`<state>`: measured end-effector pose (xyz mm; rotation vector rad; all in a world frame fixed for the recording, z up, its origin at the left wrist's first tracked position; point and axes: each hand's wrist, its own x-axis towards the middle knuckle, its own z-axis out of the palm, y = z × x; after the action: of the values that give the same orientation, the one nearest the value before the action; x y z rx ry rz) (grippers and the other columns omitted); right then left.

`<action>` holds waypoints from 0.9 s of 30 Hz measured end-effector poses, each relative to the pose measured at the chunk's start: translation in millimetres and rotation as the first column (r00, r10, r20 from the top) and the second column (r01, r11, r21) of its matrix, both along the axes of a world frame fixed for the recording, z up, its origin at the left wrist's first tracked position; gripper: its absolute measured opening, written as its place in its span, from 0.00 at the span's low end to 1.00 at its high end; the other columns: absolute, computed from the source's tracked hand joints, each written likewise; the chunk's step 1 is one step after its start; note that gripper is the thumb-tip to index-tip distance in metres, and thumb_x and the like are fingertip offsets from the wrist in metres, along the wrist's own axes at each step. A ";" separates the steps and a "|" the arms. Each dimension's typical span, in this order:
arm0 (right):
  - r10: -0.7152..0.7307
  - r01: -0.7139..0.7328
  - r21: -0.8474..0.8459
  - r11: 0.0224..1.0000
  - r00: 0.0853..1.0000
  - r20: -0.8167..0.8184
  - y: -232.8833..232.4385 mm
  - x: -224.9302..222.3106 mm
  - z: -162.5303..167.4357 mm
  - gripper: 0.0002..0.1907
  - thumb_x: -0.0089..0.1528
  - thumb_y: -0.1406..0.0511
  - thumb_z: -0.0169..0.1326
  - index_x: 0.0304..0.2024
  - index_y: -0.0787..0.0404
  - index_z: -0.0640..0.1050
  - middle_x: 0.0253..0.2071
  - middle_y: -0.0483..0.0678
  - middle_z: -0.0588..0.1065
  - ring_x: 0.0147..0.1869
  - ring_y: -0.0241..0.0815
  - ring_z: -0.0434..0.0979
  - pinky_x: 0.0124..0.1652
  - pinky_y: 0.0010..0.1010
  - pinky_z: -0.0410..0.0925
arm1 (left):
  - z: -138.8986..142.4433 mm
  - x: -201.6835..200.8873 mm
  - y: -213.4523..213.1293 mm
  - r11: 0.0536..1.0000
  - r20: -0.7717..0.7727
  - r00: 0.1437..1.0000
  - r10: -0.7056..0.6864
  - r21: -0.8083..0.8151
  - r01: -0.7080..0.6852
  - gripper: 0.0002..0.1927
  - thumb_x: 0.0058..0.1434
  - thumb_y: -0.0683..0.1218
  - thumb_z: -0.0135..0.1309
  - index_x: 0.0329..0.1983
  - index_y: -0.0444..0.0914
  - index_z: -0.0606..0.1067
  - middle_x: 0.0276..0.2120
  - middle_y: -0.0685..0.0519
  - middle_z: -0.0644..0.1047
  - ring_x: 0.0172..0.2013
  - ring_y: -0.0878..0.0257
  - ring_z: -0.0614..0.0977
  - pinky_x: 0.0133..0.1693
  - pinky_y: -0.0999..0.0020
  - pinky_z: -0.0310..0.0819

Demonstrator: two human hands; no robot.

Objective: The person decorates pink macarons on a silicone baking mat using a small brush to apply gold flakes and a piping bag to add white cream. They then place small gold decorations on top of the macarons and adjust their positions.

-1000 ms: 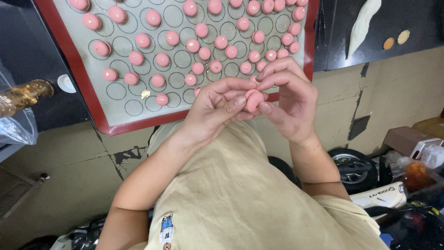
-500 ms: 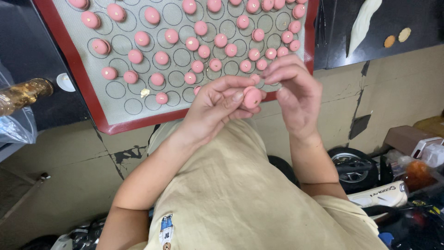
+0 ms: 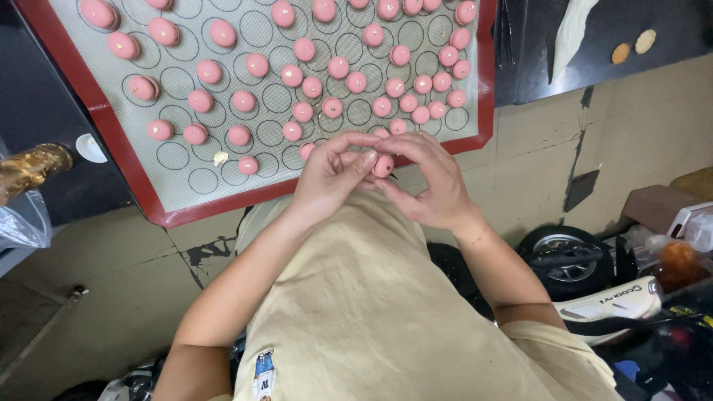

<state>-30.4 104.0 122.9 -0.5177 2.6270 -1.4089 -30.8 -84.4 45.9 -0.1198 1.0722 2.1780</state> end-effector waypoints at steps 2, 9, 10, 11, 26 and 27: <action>-0.056 0.065 -0.083 0.994 0.992 0.110 4.5 1.0 -10.6 0.26 0.58 0.72 0.67 0.57 0.62 0.73 0.56 0.50 0.76 0.59 0.43 0.79 0.57 0.34 0.75 | -5.4 -0.4 4.8 1.000 0.058 0.998 -0.019 -0.020 0.020 0.16 0.72 0.46 0.50 0.60 0.35 0.71 0.42 0.51 0.82 0.40 0.66 0.84 0.41 0.72 0.82; -0.265 0.301 0.248 0.921 0.949 -0.169 55.2 -57.2 -78.4 0.20 0.58 0.72 0.69 0.50 0.62 0.76 0.43 0.49 0.76 0.48 0.46 0.74 0.44 0.36 0.71 | -22.0 2.9 1.8 0.988 0.053 0.997 0.053 -0.145 -0.045 0.09 0.67 0.41 0.56 0.49 0.33 0.77 0.41 0.50 0.83 0.39 0.68 0.85 0.42 0.74 0.81; -0.232 0.299 0.305 0.904 0.944 -0.237 63.4 -69.2 -89.4 0.21 0.58 0.72 0.68 0.51 0.62 0.75 0.43 0.48 0.76 0.48 0.47 0.73 0.46 0.37 0.71 | -24.2 4.9 -1.3 0.986 0.033 0.996 0.078 -0.151 -0.072 0.07 0.66 0.40 0.59 0.45 0.31 0.79 0.40 0.49 0.83 0.39 0.67 0.85 0.42 0.73 0.82; -0.227 0.293 0.321 0.901 0.947 -0.228 69.5 -81.3 -100.4 0.20 0.59 0.71 0.67 0.52 0.62 0.75 0.44 0.48 0.77 0.50 0.48 0.73 0.46 0.37 0.71 | -26.4 6.2 -5.4 0.983 0.004 0.995 0.095 -0.160 -0.093 0.06 0.65 0.39 0.60 0.43 0.31 0.79 0.39 0.49 0.83 0.39 0.68 0.84 0.42 0.74 0.81; -0.224 0.305 0.363 0.881 0.943 -0.247 42.9 -89.9 -108.9 0.05 0.68 0.73 0.61 0.45 0.60 0.80 0.39 0.51 0.78 0.46 0.49 0.75 0.45 0.39 0.68 | -4.8 38.2 -133.2 0.731 -0.276 0.952 0.129 -0.623 -0.280 0.13 0.72 0.38 0.43 0.53 0.30 0.75 0.42 0.48 0.83 0.41 0.65 0.85 0.44 0.71 0.80; -0.151 0.252 0.360 0.898 0.946 -0.286 29.6 -87.4 -105.1 0.07 0.68 0.75 0.59 0.47 0.61 0.79 0.41 0.51 0.78 0.47 0.49 0.76 0.46 0.39 0.69 | -2.1 43.9 -149.0 0.686 -0.360 0.925 0.123 -0.643 -0.342 0.14 0.71 0.37 0.43 0.56 0.30 0.74 0.46 0.47 0.82 0.45 0.63 0.85 0.47 0.70 0.80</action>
<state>-117.8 133.6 17.8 -0.4004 3.1381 -0.8552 13.1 -233.4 43.8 -0.2998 2.1346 1.9108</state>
